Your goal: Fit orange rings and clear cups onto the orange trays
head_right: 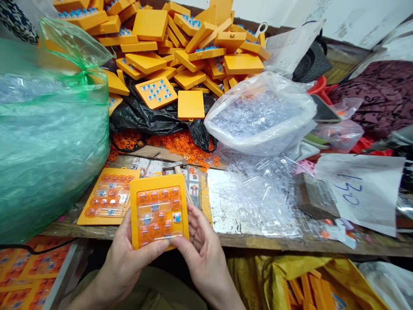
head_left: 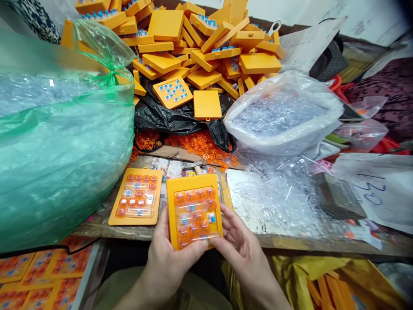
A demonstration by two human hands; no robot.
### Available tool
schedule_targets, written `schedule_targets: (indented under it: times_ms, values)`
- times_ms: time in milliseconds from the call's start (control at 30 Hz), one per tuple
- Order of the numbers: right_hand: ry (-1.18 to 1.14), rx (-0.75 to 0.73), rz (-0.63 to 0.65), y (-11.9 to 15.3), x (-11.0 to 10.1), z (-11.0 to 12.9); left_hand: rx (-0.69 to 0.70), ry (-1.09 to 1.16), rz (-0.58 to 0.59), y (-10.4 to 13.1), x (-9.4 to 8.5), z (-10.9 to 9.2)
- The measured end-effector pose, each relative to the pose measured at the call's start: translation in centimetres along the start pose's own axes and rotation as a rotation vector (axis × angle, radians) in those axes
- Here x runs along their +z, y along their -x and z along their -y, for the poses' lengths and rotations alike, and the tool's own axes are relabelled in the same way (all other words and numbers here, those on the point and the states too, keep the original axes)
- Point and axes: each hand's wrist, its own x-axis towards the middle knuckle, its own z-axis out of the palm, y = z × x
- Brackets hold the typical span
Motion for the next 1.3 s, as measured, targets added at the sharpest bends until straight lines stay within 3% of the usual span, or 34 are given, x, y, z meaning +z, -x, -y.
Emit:
schedule_targets:
  times_ms: [167,267,333,400,433,467,500,600,667,767,967,1100,1167,1233,1300]
  values:
    - [0.002,-0.010,-0.019,-1.0,-0.3,0.2,0.022,-0.011,0.053,-1.0,0.1,0.6]
    - [0.246,-0.150,-0.087,-2.8,-2.5,2.5,0.023,0.019,0.088,-1.8,0.2,0.5]
    - [0.537,-0.372,-0.221,-5.4,-4.8,5.2,0.014,0.030,0.085,-2.2,0.2,0.3]
    - [0.837,-0.588,-0.477,-9.0,-7.6,8.4,0.014,0.010,0.085,-2.5,0.1,0.3]
    - [0.986,-0.625,-0.577,-11.2,-9.0,9.9,0.027,-0.018,0.089,-2.6,0.1,0.3]
    - [1.128,-0.611,-0.651,-13.4,-10.2,11.3,0.045,-0.055,0.093,-2.6,0.0,0.4]
    - [1.271,-0.535,-0.645,-15.6,-11.4,12.4,0.063,-0.094,0.097,-2.7,-0.1,0.4]
    - [1.350,-0.413,-0.595,-21.1,-13.6,14.1,0.086,-0.146,0.104,-2.7,-0.3,0.7]
    - [1.365,-0.384,-0.595,-23.3,-14.1,13.9,0.070,-0.113,0.103,-2.7,-0.4,0.8]
    - [1.382,-0.397,-0.627,-24.5,-14.3,12.8,0.039,-0.072,0.107,-2.9,-0.5,0.9]
    - [1.332,-0.550,-0.735,-22.5,-13.9,13.0,0.021,-0.055,0.130,-3.1,-0.7,1.0]
    - [1.220,-0.746,-0.790,-17.0,-10.2,12.7,0.000,-0.010,0.118,-3.0,-0.7,1.0]
    - [1.085,-0.913,-0.554,-12.7,-7.1,10.8,0.001,0.021,0.098,-3.0,-0.6,1.0]
    - [0.978,-0.951,-0.296,-8.5,-4.1,7.9,0.004,0.055,0.085,-2.9,-0.4,0.9]
    - [0.813,-0.896,-0.225,-5.1,-1.9,4.8,0.010,0.086,0.087,-2.7,-0.2,0.7]
